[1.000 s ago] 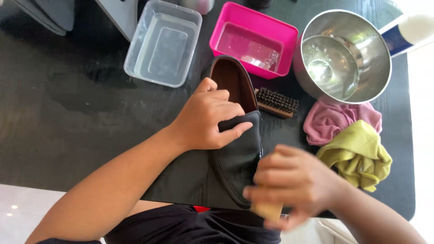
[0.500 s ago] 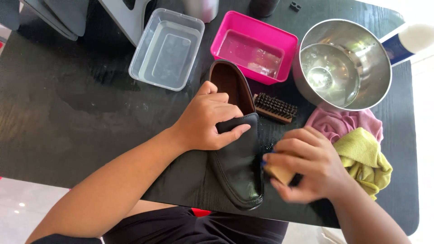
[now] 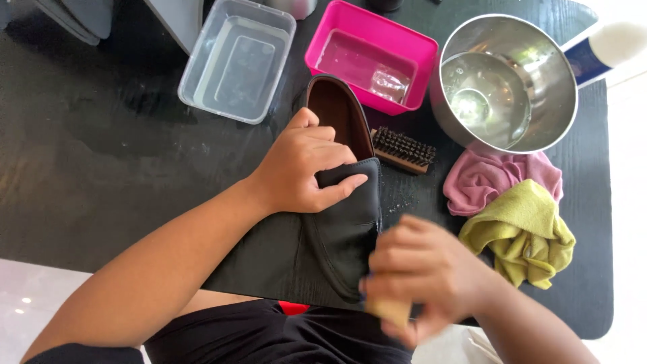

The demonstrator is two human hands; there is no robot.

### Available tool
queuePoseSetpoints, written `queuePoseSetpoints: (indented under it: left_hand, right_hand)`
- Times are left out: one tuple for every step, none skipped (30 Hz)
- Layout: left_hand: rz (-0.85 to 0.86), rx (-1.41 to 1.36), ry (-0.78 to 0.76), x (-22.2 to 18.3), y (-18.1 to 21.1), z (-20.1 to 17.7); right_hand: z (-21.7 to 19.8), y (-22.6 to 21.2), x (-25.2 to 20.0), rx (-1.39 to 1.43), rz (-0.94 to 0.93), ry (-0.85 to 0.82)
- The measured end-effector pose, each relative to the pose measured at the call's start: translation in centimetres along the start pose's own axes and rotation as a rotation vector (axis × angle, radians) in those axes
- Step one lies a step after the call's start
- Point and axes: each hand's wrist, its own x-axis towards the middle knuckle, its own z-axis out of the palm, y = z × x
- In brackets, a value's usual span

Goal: Cleaning and polishing a black leather shoe using various tools like brushes, a cloth, and a sponge.

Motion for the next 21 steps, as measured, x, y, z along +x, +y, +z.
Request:
queuePoseSetpoints:
  left_hand:
    - [-0.002, 0.001, -0.003, 0.0, 0.1, 0.1]
    - [-0.001, 0.003, -0.009, 0.1, 0.1, 0.0]
    - [0.004, 0.0, -0.012, 0.1, 0.1, 0.0]
    - [0.005, 0.005, -0.015, 0.1, 0.0, -0.1]
    - [0.007, 0.01, -0.017, 0.1, 0.0, -0.1]
    - [0.012, 0.012, -0.013, 0.1, -0.1, -0.1]
    - [0.01, 0.024, -0.014, 0.2, -0.1, -0.1]
    - [0.002, 0.034, -0.018, 0.0, 0.0, 0.0]
    - [-0.001, 0.034, -0.017, 0.0, 0.0, 0.0]
    - [0.002, 0.032, -0.015, 0.0, 0.0, 0.0]
    - [0.004, 0.03, -0.014, 0.1, 0.0, 0.0]
    - [0.011, 0.03, -0.018, 0.1, 0.0, -0.1]
    - [0.011, 0.036, -0.014, 0.2, 0.0, -0.2]
    - [0.012, 0.036, -0.008, 0.3, 0.1, -0.1]
    - [0.018, 0.032, -0.01, 0.2, 0.2, -0.1]
    - [0.002, 0.018, -0.015, 0.2, 0.1, -0.2]
    - [-0.014, 0.004, -0.019, 0.3, 0.0, -0.2]
    - [-0.009, 0.01, -0.016, 0.3, 0.0, -0.2]
    - [-0.015, 0.016, -0.014, 0.3, 0.0, -0.1]
    - [-0.022, 0.021, -0.015, 0.2, 0.1, -0.2]
    - [-0.02, 0.026, -0.016, 0.2, -0.1, -0.1]
  right_hand:
    - [-0.2, 0.6, -0.1, -0.034, 0.048, -0.008]
    - [-0.3, 1.1, -0.2, -0.068, 0.095, -0.012]
    - [-0.5, 1.3, -0.9, -0.071, 0.098, -0.008]
    - [-0.7, 1.7, -1.6, -0.268, 0.147, 0.044]
    - [-1.0, 2.1, -2.2, -0.465, 0.196, 0.097]
    - [-0.8, 1.3, -1.5, -0.47, 0.193, 0.096]
    - [-0.5, 0.5, -0.8, -0.344, 0.158, 0.133]
    - [-0.2, -0.4, -0.1, -0.211, 0.124, 0.167]
    - [-0.1, -0.3, -0.1, -0.21, 0.124, 0.165]
    - [0.1, -0.2, 0.0, -0.122, 0.095, 0.066]
    - [0.2, -0.1, 0.1, -0.034, 0.066, -0.033]
    - [-0.1, 0.7, -0.2, -0.039, 0.066, -0.027]
    - [-0.5, 1.5, -0.6, -0.205, 0.139, 0.025]
    - [-0.9, 2.1, -1.0, -0.371, 0.217, 0.074]
    - [-0.8, 1.5, -0.8, -0.376, 0.222, 0.079]
    - [-1.0, 1.1, -0.5, -0.295, 0.192, 0.127]
    - [-1.1, 0.7, -0.2, -0.213, 0.16, 0.174]
    - [-0.6, 0.3, 0.0, -0.217, 0.154, 0.174]
    - [0.0, -0.1, 0.1, -0.123, 0.06, 0.098]
    - [0.6, -0.5, 0.3, -0.025, -0.031, 0.022]
    - [0.2, 0.2, 0.6, -0.026, -0.036, 0.024]
